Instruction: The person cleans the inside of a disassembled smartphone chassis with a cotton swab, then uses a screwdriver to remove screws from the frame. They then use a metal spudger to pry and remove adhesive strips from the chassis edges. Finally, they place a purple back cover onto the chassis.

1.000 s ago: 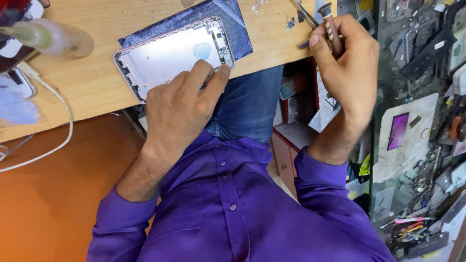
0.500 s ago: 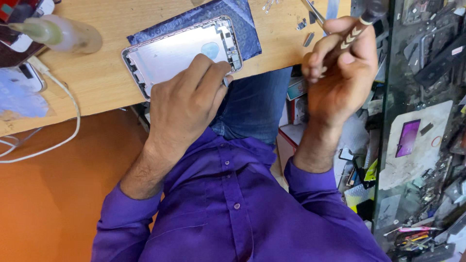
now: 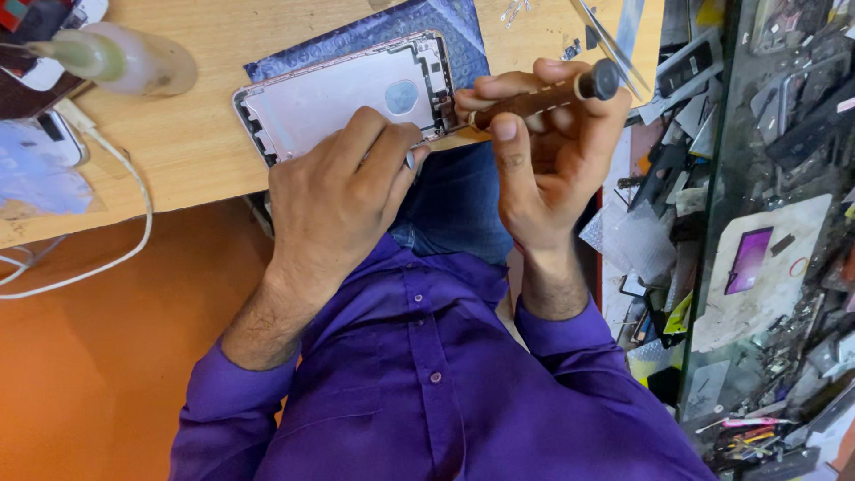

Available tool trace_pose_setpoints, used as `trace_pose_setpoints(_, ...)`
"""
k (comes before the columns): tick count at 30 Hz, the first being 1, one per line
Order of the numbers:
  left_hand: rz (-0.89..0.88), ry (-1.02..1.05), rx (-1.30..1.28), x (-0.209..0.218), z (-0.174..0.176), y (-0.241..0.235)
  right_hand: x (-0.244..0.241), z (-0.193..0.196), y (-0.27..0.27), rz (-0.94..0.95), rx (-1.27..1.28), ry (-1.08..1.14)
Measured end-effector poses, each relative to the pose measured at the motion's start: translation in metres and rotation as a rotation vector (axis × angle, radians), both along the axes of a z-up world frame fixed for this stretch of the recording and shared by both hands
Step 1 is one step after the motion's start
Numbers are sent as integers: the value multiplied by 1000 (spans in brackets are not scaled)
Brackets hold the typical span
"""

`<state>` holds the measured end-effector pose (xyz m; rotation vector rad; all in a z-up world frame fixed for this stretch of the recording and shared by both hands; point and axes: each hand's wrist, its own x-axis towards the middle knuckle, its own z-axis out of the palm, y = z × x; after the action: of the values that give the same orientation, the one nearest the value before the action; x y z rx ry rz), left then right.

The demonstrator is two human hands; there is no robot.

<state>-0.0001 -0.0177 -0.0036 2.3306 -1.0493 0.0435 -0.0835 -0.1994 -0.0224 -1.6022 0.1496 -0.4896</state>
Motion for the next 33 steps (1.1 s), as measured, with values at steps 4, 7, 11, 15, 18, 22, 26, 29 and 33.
trace_pose_setpoints(4, -8, -7, 2, 1, -1, 1, 2, -1, 1, 22, 22, 11)
trace_pose_setpoints(7, -10, -3, -10, 1, -2, 1, 3, -1, 3, 15, 13, 16)
trace_pose_setpoints(11, -12, -2, -9, 2, -2, 1, 4, -2, 2, -2, 46, 27)
trace_pose_setpoints(15, -9, -2, -11, 1, 0, 1, 4, -4, 2, -50, 98, 22)
trace_pose_setpoints(18, -7, -1, -10, 2, 0, 1, 3, -5, 1, -82, 92, 19)
trace_pose_setpoints(22, -2, 8, -19, 1, 0, 0, 2, -6, 0, -88, 84, -3)
trace_pose_setpoints(26, -4, 9, -10, 1, 0, 0, 1, -6, 2, -75, 89, 6)
trace_pose_setpoints(29, -5, 8, -8, 1, -1, 0, 1, -7, 6, -60, 98, 5)
trace_pose_setpoints(33, 0, 17, -11, 1, -1, 0, 3, -11, 9, -55, 81, -30)
